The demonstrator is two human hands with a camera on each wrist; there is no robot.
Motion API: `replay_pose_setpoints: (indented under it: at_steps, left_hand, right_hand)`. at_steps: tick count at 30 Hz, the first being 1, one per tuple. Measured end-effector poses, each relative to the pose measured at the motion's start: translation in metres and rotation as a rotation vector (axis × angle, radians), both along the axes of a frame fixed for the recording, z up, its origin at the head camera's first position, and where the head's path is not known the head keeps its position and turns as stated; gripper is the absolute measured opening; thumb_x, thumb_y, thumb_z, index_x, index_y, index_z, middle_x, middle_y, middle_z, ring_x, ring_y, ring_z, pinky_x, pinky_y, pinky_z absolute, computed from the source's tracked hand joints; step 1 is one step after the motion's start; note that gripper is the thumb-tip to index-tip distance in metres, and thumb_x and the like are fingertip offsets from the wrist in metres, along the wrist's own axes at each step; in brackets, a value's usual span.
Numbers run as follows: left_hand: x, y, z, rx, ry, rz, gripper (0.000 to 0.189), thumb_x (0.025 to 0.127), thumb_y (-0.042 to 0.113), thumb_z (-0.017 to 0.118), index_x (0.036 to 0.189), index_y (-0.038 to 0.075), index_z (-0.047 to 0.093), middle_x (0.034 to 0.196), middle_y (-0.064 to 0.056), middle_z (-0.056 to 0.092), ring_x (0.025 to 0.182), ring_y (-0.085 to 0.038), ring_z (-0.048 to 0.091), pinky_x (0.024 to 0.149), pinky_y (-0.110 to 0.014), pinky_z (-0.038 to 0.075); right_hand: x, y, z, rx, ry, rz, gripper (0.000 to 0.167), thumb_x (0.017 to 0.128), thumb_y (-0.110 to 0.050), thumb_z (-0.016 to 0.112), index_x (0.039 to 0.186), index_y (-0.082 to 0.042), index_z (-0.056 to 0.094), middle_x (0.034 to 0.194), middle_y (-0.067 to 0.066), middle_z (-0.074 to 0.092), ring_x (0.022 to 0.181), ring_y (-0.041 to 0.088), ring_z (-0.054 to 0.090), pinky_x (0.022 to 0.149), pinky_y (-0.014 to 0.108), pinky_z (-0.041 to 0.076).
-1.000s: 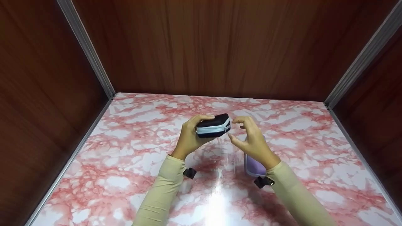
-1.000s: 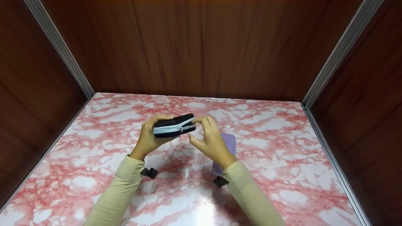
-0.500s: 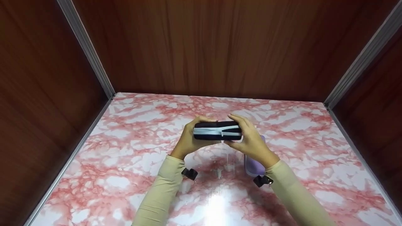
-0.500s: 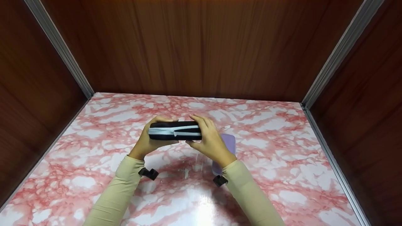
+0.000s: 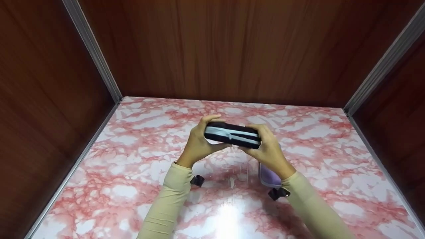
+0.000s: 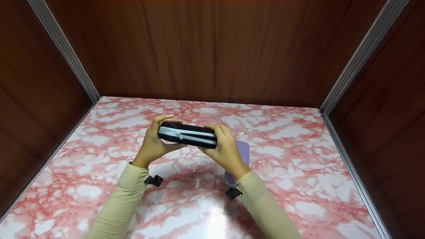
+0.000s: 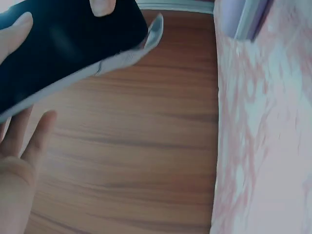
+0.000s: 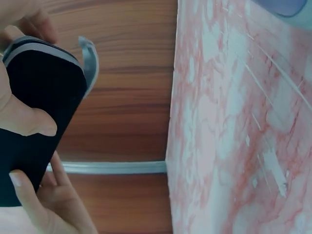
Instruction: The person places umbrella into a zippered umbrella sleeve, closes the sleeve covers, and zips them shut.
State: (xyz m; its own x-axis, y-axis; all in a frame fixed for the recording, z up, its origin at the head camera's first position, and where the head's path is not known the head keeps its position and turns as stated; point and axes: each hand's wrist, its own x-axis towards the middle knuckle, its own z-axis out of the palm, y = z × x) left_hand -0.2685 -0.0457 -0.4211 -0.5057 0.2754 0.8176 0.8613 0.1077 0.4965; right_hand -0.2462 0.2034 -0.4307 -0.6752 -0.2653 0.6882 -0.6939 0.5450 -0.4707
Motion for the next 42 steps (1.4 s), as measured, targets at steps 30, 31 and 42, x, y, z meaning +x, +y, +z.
replay_pose_setpoints:
  at_steps: [30,31,42]
  left_hand:
    - [-0.001,-0.019,-0.002,-0.205,0.041,-0.007,0.047,0.075,0.020,0.090,0.116,0.015,0.070,0.110,0.004,0.072,0.102,-0.013,0.066,0.092,-0.032,0.052]
    - [0.000,-0.019,-0.002,-0.202,0.044,-0.004,0.047,0.075,0.019,0.090,0.117,0.014,0.069,0.110,0.003,0.071,0.102,-0.012,0.066,0.092,-0.031,0.052]
    - [0.002,-0.015,-0.003,-0.215,0.064,0.021,0.051,0.073,0.007,0.087,0.120,0.014,0.067,0.113,0.001,0.069,0.105,-0.013,0.063,0.092,-0.031,0.051]
  right_hand:
    - [0.002,0.004,0.003,0.159,0.121,-0.015,0.058,0.068,-0.017,0.094,0.118,-0.008,0.065,0.104,0.008,0.060,0.096,0.028,0.049,0.084,0.039,0.044]
    - [0.003,0.004,0.004,0.158,0.124,-0.017,0.058,0.068,-0.017,0.094,0.119,-0.008,0.065,0.104,0.008,0.059,0.097,0.028,0.049,0.085,0.039,0.044]
    - [0.005,0.005,0.009,0.180,0.155,-0.031,0.060,0.066,-0.011,0.094,0.119,-0.008,0.066,0.103,0.007,0.060,0.096,0.028,0.049,0.085,0.039,0.042]
